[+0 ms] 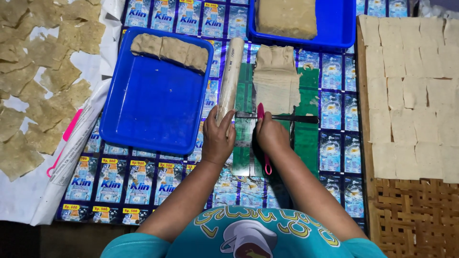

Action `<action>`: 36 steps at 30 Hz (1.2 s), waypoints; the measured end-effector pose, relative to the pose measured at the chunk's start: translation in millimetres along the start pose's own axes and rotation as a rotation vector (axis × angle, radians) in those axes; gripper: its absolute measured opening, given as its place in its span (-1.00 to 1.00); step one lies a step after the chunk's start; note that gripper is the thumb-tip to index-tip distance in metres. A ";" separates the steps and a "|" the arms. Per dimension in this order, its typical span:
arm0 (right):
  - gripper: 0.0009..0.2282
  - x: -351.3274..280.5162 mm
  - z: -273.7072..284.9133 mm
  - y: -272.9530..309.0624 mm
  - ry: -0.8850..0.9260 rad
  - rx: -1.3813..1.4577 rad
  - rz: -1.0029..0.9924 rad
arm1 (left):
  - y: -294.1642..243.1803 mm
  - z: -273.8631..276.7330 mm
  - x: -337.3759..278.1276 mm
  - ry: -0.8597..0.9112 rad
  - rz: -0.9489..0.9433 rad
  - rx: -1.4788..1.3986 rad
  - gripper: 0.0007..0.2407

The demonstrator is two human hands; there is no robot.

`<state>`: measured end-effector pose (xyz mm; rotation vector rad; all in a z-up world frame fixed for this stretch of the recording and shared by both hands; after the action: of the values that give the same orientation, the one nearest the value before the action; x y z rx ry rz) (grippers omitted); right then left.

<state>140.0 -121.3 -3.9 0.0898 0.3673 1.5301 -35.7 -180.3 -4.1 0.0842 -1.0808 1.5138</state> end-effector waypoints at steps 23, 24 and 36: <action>-0.65 104.2 -5.8 11.3 -0.095 -0.004 0.023 | 4.0 -2.2 3.8 -0.014 0.002 -0.020 -0.61; -0.65 108.1 -1.6 13.9 -0.092 -0.005 0.028 | 4.5 -2.9 3.4 -0.015 0.005 -0.020 -0.60; -0.65 83.8 108.7 -73.7 -0.226 0.128 0.134 | 2.4 -2.4 2.2 -0.012 0.004 -0.014 -0.61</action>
<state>241.8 -23.9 62.7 0.3910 0.2830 1.6088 -37.1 -176.7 -5.5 0.0821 -1.1013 1.5110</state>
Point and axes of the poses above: each hand's wrist, its own x-axis towards the middle knuckle, its own z-axis out of the back of the hand, y = z × x, the point moved 4 cm from there along x, towards the middle knuckle, and after that the axes turned 15 degrees about -y, right-handed, at the moved point
